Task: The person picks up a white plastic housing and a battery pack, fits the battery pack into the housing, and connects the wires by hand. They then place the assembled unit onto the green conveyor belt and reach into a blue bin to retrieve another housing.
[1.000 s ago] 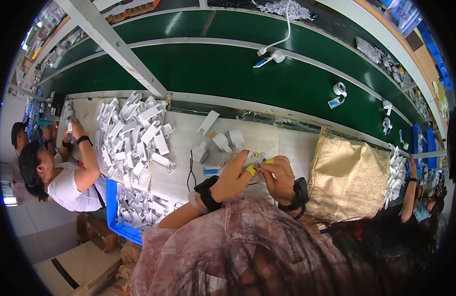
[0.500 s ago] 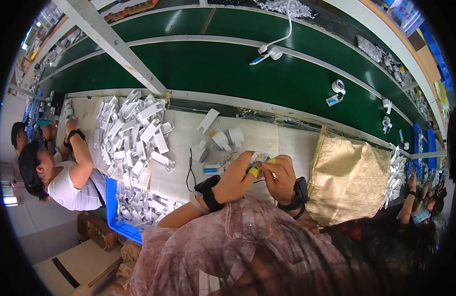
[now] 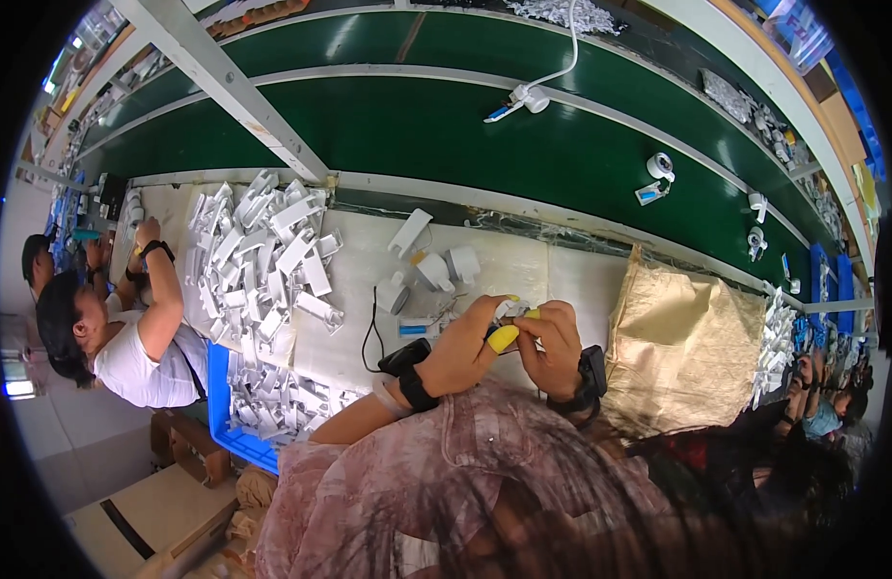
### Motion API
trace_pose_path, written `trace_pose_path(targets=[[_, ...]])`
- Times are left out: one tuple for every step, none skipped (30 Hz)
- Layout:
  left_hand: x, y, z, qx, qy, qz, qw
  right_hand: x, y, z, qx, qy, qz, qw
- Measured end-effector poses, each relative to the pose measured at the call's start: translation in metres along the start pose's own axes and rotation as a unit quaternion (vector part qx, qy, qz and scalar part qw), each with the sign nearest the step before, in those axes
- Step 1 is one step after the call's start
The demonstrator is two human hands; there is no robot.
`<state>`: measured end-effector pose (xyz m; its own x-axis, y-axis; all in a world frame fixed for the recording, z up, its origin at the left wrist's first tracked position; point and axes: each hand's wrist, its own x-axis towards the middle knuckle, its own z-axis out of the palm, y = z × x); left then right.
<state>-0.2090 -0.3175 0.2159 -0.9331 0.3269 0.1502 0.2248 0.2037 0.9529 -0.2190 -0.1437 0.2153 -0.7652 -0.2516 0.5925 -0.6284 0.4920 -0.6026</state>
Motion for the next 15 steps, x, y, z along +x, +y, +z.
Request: trace_pose_path(targets=[[-0.0007, -0.0001, -0.0002, 0.013, -0.002, -0.002, 1.0, -0.0006, 0.001, 0.0006, 0.003, -0.002, -0.003, 1.0], [-0.0008, 0.0001, 0.0, 0.013, -0.002, -0.002, 1.0, -0.0002, 0.0014, -0.0002, 0.003, -0.003, -0.002, 1.0], [-0.001, 0.0002, 0.0003, 0.015, -0.001, 0.0, 1.0, 0.0005, 0.0017, -0.0011, 0.0, -0.007, -0.007, 1.0], [-0.0011, 0.0003, 0.0005, 0.018, 0.0, 0.001, 1.0, 0.0008, 0.0018, -0.0015, -0.002, -0.012, -0.012, 1.0], [-0.0012, -0.0002, 0.001, 0.017, 0.0, 0.0, 1.0, 0.0002, 0.0019, -0.0012, -0.002, -0.013, -0.012, 1.0], [-0.0014, -0.001, 0.0015, 0.016, 0.0, -0.004, 1.0, -0.0007, 0.0021, -0.0006, -0.001, -0.011, -0.01, 1.0], [-0.0014, -0.0016, 0.0021, 0.014, 0.001, -0.008, 1.0, -0.0014, 0.0022, -0.0002, 0.0, -0.008, -0.007, 1.0], [-0.0011, -0.0015, 0.0026, 0.014, 0.001, -0.009, 1.0, -0.0012, 0.0022, -0.0003, 0.0, -0.009, -0.006, 1.0], [-0.0006, -0.0015, 0.0033, 0.007, 0.004, -0.016, 1.0, -0.0007, 0.0019, -0.0007, 0.001, -0.011, -0.006, 1.0], [-0.0001, -0.0015, 0.0038, 0.0, 0.006, -0.022, 1.0, -0.0002, 0.0018, -0.0011, 0.002, -0.013, -0.005, 1.0], [-0.0002, -0.002, 0.004, -0.001, 0.007, -0.025, 1.0, 0.0006, 0.0014, -0.0005, 0.003, -0.015, -0.004, 1.0], [-0.0002, -0.0025, 0.0041, -0.004, 0.014, -0.025, 1.0, 0.0018, 0.001, 0.0002, 0.002, -0.015, -0.003, 1.0], [-0.0004, -0.0032, 0.0043, -0.006, 0.022, -0.026, 0.999, 0.0022, 0.0013, 0.0011, 0.001, -0.015, -0.003, 1.0], [0.0, -0.0047, 0.0047, -0.006, 0.021, -0.027, 0.999, 0.002, 0.0025, 0.0016, 0.001, -0.015, -0.001, 1.0], [0.0001, -0.0072, 0.0054, -0.001, 0.029, -0.031, 0.999, 0.0016, 0.004, 0.0022, -0.001, -0.023, -0.001, 1.0]])
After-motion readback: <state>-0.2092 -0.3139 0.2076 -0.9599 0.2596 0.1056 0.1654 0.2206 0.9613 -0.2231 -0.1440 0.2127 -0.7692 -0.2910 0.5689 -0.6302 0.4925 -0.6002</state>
